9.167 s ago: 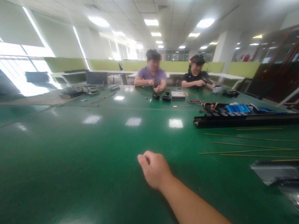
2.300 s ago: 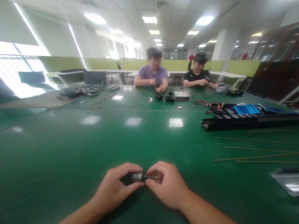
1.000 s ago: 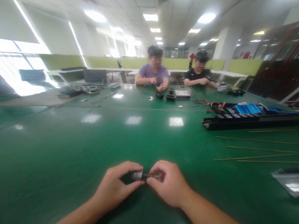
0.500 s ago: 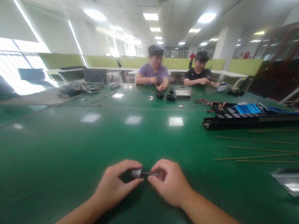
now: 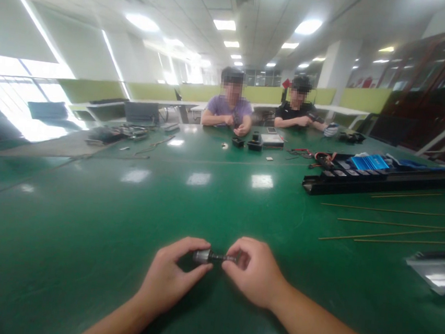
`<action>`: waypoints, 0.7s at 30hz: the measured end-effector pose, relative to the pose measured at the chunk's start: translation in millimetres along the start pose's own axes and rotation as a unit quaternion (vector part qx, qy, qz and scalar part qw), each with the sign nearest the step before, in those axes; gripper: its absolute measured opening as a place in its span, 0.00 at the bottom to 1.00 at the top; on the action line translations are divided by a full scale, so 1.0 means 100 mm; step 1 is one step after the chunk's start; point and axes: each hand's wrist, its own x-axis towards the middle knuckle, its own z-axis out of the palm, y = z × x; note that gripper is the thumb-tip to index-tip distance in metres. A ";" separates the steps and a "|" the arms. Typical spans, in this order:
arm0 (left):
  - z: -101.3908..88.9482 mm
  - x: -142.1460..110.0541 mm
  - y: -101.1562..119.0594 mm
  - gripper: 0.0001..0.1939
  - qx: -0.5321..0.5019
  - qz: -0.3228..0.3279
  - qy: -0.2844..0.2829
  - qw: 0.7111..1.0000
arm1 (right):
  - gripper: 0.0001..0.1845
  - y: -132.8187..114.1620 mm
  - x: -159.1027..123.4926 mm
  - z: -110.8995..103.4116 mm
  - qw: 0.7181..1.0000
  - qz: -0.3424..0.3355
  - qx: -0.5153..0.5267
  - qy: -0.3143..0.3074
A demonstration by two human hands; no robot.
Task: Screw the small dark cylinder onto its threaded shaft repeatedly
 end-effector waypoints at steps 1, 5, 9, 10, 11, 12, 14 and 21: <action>0.00 0.00 0.00 0.13 0.000 -0.001 0.001 1.000 | 0.01 -0.01 0.00 0.00 1.000 0.002 0.001 0.001; -0.02 0.00 -0.01 0.13 0.001 -0.010 0.006 1.000 | 0.02 -0.03 0.00 -0.01 1.000 0.007 0.002 0.003; -0.02 0.00 0.01 0.13 0.001 -0.019 0.010 1.000 | 0.02 -0.01 0.01 -0.01 1.000 0.006 -0.001 0.007; -0.02 0.00 0.01 0.13 0.000 -0.021 0.011 1.000 | 0.03 0.00 0.01 -0.02 1.000 0.005 -0.001 0.009; -0.02 0.00 0.01 0.13 -0.001 -0.022 0.012 1.000 | 0.03 0.00 0.01 -0.02 1.000 0.004 0.000 0.010; -0.02 0.00 0.01 0.13 -0.002 -0.021 0.014 1.000 | 0.03 0.01 0.01 -0.02 1.000 0.004 0.002 0.010; -0.02 0.00 0.01 0.13 -0.004 -0.018 0.019 1.000 | 0.03 0.02 0.01 -0.02 1.000 0.003 0.005 0.012; -0.03 0.02 0.00 0.12 -0.001 -0.013 0.031 0.999 | 0.04 0.01 0.00 -0.03 1.000 0.011 0.012 0.015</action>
